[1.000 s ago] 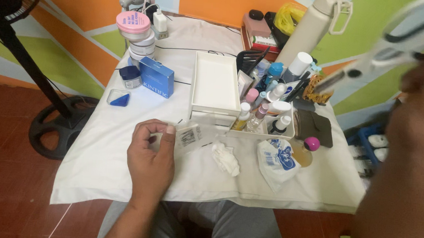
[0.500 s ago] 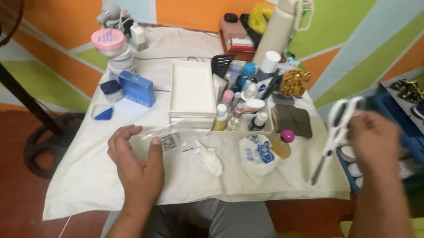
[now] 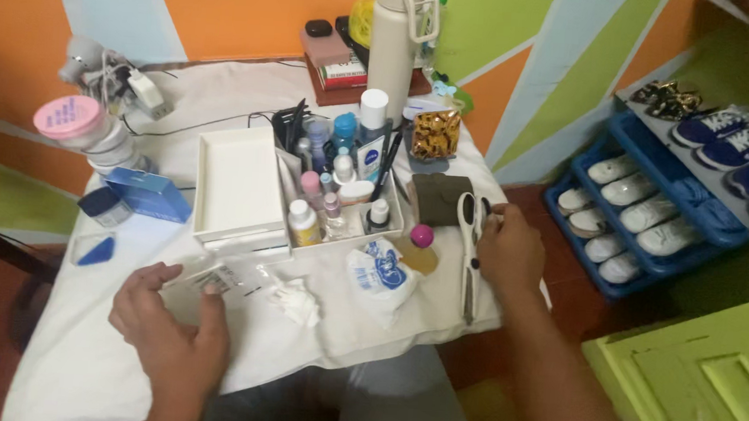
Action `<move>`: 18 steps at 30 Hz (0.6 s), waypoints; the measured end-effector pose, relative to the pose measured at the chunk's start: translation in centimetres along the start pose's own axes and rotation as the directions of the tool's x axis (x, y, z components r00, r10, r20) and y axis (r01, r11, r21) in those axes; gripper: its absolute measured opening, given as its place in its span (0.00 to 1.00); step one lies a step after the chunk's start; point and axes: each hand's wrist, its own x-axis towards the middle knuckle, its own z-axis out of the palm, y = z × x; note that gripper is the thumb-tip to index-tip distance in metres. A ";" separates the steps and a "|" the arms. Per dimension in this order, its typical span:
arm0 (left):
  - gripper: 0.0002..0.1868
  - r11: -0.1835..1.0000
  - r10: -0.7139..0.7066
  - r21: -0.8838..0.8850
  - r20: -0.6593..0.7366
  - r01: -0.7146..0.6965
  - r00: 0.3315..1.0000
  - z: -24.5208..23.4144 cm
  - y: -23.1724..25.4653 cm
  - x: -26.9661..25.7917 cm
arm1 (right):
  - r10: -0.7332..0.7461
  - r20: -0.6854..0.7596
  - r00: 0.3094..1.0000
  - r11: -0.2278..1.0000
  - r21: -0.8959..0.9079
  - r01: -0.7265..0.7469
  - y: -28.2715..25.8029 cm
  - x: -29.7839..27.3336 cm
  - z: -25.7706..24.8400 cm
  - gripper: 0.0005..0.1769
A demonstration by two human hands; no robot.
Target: The person organizes a white plastic organizer on a table covered with a white cloth. They open a drawer, place items inside, and wipe the tops of several small bottles with a tissue. They also handle a pair of scissors and a small plastic bag.
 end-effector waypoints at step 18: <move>0.26 0.994 -0.068 -0.078 0.040 0.070 0.997 -0.2 1.2 0.9 | -0.047 0.004 0.999 0.999 -0.023 0.047 -2.2 -0.6 -1.6 0.13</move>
